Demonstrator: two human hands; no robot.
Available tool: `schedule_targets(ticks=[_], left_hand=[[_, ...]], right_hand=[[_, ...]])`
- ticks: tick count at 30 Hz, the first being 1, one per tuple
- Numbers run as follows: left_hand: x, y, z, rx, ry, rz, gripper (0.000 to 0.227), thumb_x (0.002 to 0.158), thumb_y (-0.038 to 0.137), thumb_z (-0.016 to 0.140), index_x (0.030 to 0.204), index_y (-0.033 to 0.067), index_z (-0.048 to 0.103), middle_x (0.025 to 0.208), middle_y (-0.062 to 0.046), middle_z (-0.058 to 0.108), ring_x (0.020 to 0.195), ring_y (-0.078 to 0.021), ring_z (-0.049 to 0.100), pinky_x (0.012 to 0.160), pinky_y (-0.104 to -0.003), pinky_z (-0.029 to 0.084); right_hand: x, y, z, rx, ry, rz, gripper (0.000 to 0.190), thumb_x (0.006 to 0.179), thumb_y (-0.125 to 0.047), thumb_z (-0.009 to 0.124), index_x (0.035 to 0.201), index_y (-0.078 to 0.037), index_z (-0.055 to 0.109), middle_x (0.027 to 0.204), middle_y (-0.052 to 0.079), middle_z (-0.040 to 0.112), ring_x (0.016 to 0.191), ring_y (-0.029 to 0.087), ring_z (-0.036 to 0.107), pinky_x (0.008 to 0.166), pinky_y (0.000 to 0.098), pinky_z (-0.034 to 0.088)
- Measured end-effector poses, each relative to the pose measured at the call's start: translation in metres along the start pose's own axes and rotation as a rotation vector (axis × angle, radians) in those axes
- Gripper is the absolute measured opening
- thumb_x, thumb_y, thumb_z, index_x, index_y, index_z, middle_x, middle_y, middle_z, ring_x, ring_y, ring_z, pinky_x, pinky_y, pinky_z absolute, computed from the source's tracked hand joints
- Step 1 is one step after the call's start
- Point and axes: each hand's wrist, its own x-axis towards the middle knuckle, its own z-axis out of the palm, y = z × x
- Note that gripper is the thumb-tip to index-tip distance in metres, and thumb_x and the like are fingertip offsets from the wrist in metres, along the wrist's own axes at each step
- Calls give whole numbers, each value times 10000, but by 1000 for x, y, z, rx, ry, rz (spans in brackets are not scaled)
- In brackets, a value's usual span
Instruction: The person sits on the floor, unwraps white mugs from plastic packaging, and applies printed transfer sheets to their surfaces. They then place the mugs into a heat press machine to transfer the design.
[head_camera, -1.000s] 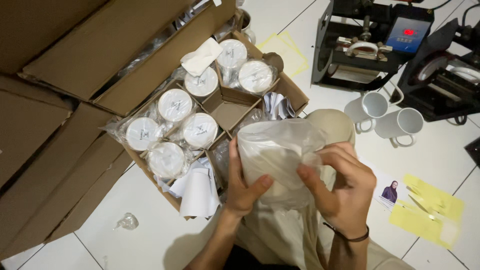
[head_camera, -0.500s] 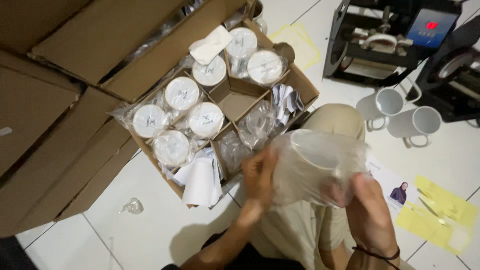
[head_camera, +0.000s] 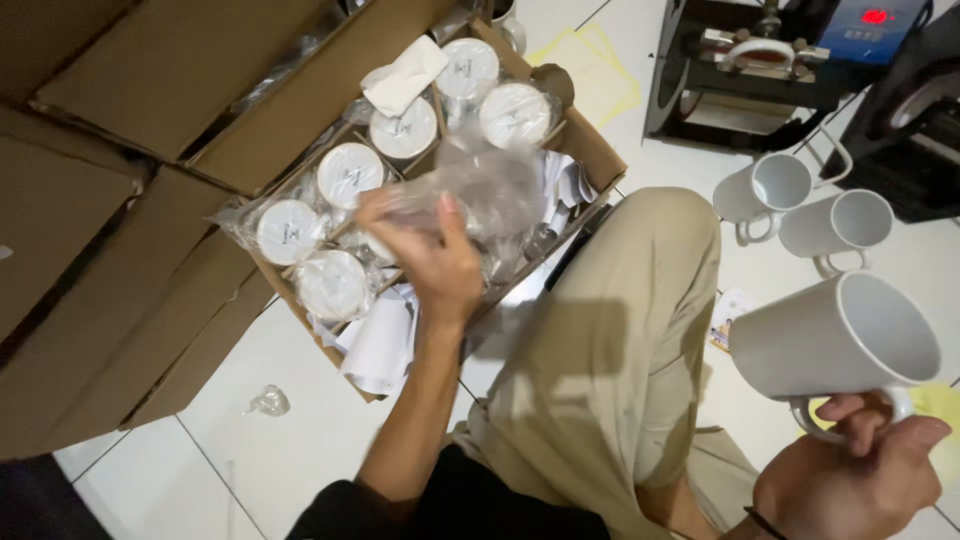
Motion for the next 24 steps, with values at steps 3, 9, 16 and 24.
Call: schedule_targets(ticks=[3,9,16,24], left_hand=[[-9,-27,9,213,-444,165,160,943,61,467,1034,36,596,1114,-164,552,1091,-306,542,1030,-435,391],[-17,-30,26,889,-1074,-357,106,720,30,490,721,-43,567,826,-276,689,819,-491,673,730,-602,492],[-27,-88,53,996,-1284,-505,479,872,227,369,1085,-18,722,1234,-266,665,1120,-455,652,922,-519,503],[-39,40,-20,500,-721,-156,287,917,78,589,1186,51,686,1068,-148,731,915,-309,640,897,-398,476]], right_hand=[[-4,18,-4,102,177,66,607,1100,-513,682,690,-145,427,711,73,470,918,181,579,1051,295,481],[-21,26,9,85,-25,-16,596,1181,-372,591,677,-141,373,633,20,368,700,182,514,903,378,493],[-24,38,22,143,-165,52,548,1162,-315,567,702,-167,308,631,-27,233,674,162,448,740,326,416],[-24,29,13,116,-167,61,630,1190,-419,612,713,-133,317,654,3,234,784,193,478,903,319,415]])
